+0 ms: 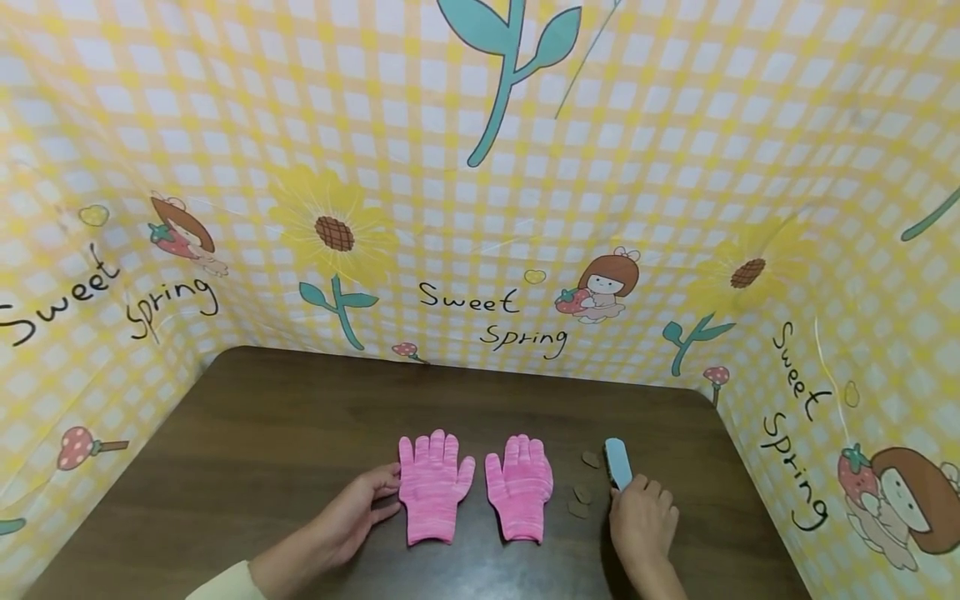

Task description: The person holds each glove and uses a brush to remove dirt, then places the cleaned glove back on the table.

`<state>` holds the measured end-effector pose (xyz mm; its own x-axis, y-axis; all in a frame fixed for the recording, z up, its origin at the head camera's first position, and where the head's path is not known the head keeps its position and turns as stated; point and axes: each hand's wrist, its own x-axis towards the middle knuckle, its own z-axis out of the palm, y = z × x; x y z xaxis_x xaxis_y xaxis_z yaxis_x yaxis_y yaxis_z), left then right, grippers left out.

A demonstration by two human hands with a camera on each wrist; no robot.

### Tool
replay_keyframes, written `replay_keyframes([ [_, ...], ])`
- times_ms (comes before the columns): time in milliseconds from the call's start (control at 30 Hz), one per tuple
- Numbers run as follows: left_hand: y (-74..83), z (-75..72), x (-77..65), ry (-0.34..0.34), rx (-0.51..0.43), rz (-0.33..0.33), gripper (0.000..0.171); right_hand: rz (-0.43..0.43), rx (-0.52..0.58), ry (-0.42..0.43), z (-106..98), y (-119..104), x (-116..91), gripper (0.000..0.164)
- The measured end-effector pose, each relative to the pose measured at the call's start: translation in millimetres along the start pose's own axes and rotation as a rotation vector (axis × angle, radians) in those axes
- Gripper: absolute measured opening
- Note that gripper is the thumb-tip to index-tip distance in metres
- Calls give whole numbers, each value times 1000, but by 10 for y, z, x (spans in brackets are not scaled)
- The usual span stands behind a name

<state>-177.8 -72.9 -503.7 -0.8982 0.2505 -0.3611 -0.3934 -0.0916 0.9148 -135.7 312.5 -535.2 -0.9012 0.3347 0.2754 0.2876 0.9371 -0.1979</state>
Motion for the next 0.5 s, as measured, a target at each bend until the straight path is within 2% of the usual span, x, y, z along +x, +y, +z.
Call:
replay_keyframes([
  [267,48,-82,-15,80,60,-6,74,-8,-40,-27,-27,50,15,51],
  [333,77,-137,-9,101,114,2,73,-6,-42,-45,-71,60,29,55],
  [400,119,-211,-4,144,237,46,71,-9,-41,-46,-135,66,55,58],
  [500,169,-389,39,228,537,153,70,-15,-35,-11,-251,71,116,58],
])
